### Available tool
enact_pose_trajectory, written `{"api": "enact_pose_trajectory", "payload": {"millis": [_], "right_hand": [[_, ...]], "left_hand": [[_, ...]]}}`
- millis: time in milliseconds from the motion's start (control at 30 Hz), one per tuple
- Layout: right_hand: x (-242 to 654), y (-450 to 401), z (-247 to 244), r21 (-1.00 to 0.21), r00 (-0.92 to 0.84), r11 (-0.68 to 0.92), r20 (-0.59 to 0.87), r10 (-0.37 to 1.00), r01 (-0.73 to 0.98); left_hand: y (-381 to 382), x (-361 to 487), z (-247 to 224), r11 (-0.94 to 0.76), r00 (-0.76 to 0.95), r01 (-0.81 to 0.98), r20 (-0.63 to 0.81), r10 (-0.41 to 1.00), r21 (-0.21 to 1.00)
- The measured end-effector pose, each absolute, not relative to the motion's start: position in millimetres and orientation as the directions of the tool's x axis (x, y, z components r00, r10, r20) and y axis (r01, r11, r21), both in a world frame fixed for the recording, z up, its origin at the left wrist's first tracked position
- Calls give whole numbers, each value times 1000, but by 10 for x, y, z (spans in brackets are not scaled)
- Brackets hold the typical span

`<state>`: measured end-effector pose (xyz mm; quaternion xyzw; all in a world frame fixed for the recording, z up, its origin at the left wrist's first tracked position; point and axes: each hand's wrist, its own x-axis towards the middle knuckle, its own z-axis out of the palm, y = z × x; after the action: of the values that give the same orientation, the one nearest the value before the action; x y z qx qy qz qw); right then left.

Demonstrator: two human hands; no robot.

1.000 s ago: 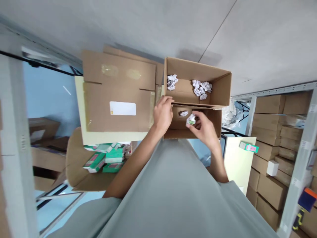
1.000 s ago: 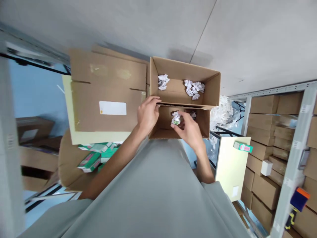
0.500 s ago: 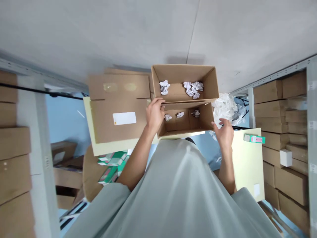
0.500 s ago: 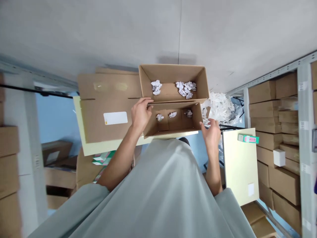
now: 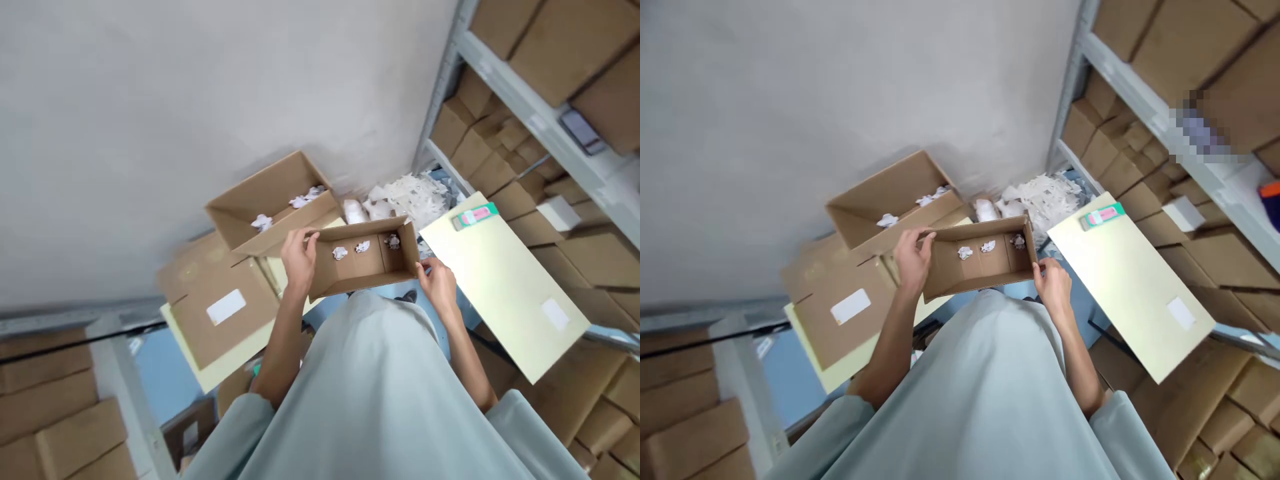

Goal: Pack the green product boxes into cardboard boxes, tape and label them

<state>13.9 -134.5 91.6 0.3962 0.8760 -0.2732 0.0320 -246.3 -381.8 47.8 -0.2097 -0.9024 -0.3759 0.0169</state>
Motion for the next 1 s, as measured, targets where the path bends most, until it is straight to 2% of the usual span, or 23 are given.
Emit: {"api": "enact_pose_trajectory", "payload": {"millis": [267,433,733,1000], "right_hand": [[1962,-582,944,-488,-339,188,-241,909,852],[2711,-407,909,-499,-81,-47,-231,970,865],[2991,-203,749,-498,246,-347,-259,934,795],[2896,206,701,-502,419,-455,-190,888,735]], "left_hand": [[-1708,-1440,420,348,-654,604,196,731,717],[-735,-835,400,216,-440,654,133,888,725],[638,-469,175,-19,-145,620,139,980,784],[1457,-455,-60,-54,2,552,64,998,832]]}}
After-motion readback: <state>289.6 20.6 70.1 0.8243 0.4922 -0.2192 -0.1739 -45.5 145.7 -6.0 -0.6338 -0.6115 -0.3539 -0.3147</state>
